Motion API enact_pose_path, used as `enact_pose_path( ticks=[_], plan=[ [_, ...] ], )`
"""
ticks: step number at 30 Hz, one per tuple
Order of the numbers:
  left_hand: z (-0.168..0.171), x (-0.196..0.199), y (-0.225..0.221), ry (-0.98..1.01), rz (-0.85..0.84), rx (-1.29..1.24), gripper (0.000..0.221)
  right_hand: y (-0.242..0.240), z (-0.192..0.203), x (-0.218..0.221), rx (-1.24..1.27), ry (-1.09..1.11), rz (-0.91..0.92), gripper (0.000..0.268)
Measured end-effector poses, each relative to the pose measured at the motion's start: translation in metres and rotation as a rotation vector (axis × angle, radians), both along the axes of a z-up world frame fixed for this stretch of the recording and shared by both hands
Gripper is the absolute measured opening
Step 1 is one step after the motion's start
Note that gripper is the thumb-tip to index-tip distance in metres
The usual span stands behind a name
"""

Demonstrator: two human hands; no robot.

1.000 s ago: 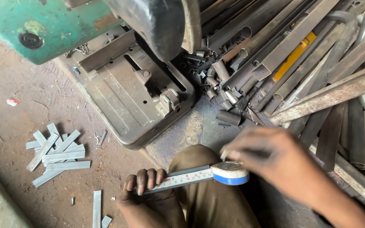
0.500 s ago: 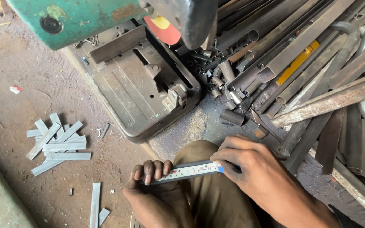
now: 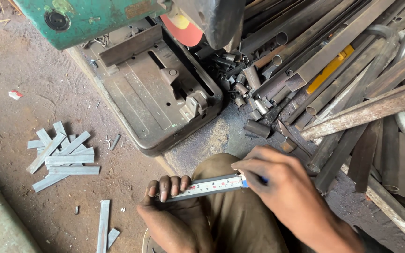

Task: Measuring and cutting small metal strips using a power chop saw.

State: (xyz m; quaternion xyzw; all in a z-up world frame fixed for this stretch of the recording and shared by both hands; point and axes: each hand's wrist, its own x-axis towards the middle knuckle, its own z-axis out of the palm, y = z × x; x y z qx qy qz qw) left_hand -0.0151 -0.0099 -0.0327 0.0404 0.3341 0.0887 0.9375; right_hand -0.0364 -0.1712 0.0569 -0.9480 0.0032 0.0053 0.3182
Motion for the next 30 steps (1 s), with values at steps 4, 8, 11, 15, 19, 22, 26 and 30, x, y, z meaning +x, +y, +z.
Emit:
enact_pose_path(
  ticks=[4, 8, 11, 15, 19, 22, 26, 30],
  plan=[
    [0.001, -0.001, -0.001, 0.029, 0.027, 0.005, 0.018, -0.027, 0.002, -0.004, 0.128, -0.037, -0.092, 0.018],
    [-0.004, -0.002, -0.002, 0.031, 0.022, -0.007, 0.019, -0.069, -0.003, -0.009, 0.626, 0.159, -0.341, 0.025],
    [-0.006, -0.001, -0.003, 0.011, 0.036, 0.002, 0.016, -0.086, -0.009, -0.017, 0.396, 0.562, -0.539, 0.032],
    [-0.007, -0.003, -0.002, -0.039, -0.001, -0.003, 0.016, -0.083, -0.033, -0.032, 0.363, 0.133, 0.179, 0.052],
    [-0.009, -0.003, -0.002, -0.079, -0.005, -0.007, 0.016, -0.068, -0.029, -0.03, 0.243, 0.151, -0.062, 0.04],
    [-0.004, -0.006, -0.002, -0.029, -0.01, 0.002, 0.017, -0.056, -0.012, -0.028, 0.144, 0.068, -0.066, 0.04],
    [-0.014, -0.003, -0.001, -0.04, -0.026, 0.005, 0.022, -0.049, -0.006, -0.029, 0.025, -0.066, -0.016, 0.039],
    [0.017, 0.004, -0.006, 0.121, -0.09, 0.089, 0.035, -0.024, -0.01, -0.03, 0.042, -0.089, 0.003, 0.042]
  ],
)
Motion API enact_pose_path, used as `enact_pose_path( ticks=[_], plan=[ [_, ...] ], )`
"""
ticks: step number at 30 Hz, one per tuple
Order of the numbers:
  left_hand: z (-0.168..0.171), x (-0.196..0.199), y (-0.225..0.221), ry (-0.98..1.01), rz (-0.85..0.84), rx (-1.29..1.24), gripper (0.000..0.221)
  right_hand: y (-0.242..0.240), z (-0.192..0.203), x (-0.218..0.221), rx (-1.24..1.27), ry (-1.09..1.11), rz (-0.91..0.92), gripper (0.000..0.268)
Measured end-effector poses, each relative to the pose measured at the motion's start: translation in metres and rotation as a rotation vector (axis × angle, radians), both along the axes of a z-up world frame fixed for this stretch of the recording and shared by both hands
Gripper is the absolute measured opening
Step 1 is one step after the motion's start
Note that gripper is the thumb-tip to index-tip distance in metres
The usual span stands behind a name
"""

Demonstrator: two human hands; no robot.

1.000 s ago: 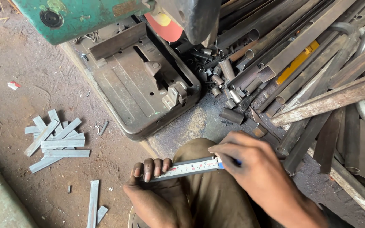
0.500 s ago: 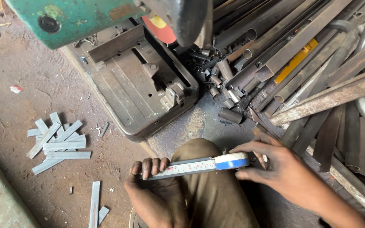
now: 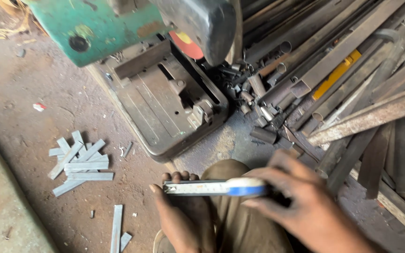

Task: Measuring and cutting small metal strips using a power chop saw.

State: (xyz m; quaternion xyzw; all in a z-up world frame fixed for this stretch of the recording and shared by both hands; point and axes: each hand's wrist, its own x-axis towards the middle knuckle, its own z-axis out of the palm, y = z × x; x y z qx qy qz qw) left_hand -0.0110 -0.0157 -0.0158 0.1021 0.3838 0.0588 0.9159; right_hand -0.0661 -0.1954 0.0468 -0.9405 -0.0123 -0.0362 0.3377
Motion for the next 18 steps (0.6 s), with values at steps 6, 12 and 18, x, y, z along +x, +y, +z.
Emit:
enact_pose_path(
  ticks=[6, 12, 18],
  plan=[
    [-0.016, -0.006, 0.003, -0.001, -0.296, 0.283, 0.066, 0.068, -0.007, 0.044, 0.19, -0.088, 0.074, 0.03],
    [-0.057, 0.005, 0.036, 0.043, -0.619, 0.501, 0.052, 0.045, -0.005, 0.072, 0.494, 0.041, -0.006, 0.028],
    [-0.03, 0.048, 0.089, 0.03, -0.845, 0.895, 0.041, -0.056, -0.076, 0.07, -0.021, 0.18, -0.278, 0.036]
  ],
)
